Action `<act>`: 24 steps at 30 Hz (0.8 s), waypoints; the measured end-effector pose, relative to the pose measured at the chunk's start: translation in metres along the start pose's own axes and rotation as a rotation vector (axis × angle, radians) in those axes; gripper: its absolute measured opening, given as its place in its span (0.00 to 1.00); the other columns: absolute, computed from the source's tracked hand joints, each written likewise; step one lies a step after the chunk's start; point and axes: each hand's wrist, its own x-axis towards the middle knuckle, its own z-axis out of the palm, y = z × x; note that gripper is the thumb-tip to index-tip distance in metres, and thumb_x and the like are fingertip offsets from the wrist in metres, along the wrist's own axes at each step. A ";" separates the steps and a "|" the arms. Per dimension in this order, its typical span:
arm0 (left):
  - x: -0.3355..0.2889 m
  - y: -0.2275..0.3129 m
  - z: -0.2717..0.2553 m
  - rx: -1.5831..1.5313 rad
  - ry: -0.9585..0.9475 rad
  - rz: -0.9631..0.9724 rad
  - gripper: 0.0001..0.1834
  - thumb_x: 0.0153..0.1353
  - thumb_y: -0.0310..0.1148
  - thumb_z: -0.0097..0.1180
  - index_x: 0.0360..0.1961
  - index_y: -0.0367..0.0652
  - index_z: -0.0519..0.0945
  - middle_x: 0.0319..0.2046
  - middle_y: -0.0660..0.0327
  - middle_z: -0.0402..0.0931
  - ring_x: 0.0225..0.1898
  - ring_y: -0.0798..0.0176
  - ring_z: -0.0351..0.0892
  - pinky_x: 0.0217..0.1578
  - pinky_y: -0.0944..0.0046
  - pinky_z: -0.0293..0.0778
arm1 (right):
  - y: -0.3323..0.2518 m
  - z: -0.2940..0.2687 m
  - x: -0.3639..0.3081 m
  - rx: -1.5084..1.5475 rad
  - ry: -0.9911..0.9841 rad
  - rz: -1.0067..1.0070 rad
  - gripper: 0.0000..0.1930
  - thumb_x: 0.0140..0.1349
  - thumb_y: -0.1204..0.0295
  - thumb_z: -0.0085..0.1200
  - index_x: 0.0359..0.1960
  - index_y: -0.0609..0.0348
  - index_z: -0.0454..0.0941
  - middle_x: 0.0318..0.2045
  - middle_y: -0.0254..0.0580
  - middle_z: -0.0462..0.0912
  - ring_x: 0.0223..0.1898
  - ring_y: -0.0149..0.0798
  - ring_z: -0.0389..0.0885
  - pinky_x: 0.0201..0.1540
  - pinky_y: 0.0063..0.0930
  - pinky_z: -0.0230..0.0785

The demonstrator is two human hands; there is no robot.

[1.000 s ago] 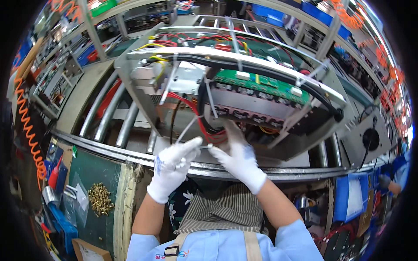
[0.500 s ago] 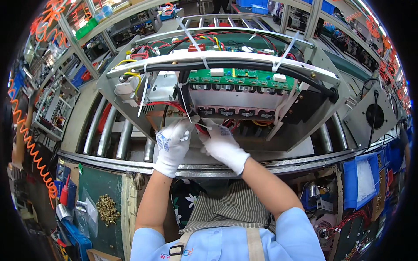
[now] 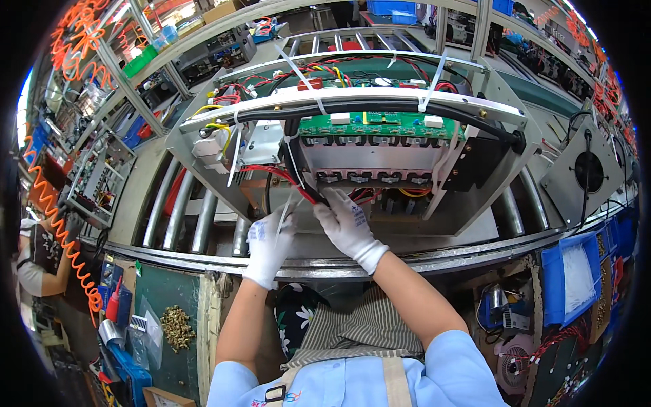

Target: The person assembles an electronic device by connecting various wires to a circuit board and securing them with zip ties. They handle red and black wires, route them through a metal frame, and use a tool to tighten the ties. The person also reaches for components from a nearby shelf.

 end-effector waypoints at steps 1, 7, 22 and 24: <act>0.007 0.000 0.005 -0.039 -0.007 0.018 0.15 0.56 0.33 0.59 0.44 0.40 0.82 0.32 0.50 0.82 0.34 0.47 0.83 0.36 0.56 0.77 | 0.000 0.001 0.001 0.142 0.022 0.063 0.14 0.72 0.64 0.42 0.48 0.63 0.71 0.38 0.48 0.81 0.35 0.44 0.86 0.35 0.33 0.77; 0.030 -0.001 0.023 -0.145 -0.070 0.055 0.09 0.52 0.29 0.57 0.34 0.39 0.82 0.29 0.54 0.81 0.32 0.48 0.82 0.35 0.54 0.76 | -0.015 -0.008 0.010 0.525 0.029 0.440 0.13 0.74 0.65 0.43 0.50 0.61 0.73 0.37 0.44 0.84 0.28 0.38 0.87 0.26 0.25 0.79; 0.021 0.035 0.021 -0.247 0.075 0.193 0.08 0.60 0.31 0.59 0.41 0.46 0.80 0.29 0.54 0.81 0.28 0.54 0.81 0.29 0.59 0.75 | -0.017 0.006 -0.012 0.194 0.304 0.181 0.13 0.71 0.65 0.50 0.49 0.61 0.77 0.33 0.41 0.82 0.31 0.29 0.83 0.30 0.24 0.75; 0.019 0.034 0.018 -0.441 -0.027 -0.023 0.08 0.58 0.31 0.60 0.40 0.44 0.80 0.30 0.51 0.80 0.30 0.47 0.81 0.31 0.54 0.76 | -0.025 0.002 -0.018 0.296 0.396 0.050 0.13 0.70 0.67 0.52 0.50 0.61 0.77 0.33 0.45 0.82 0.33 0.30 0.83 0.31 0.24 0.75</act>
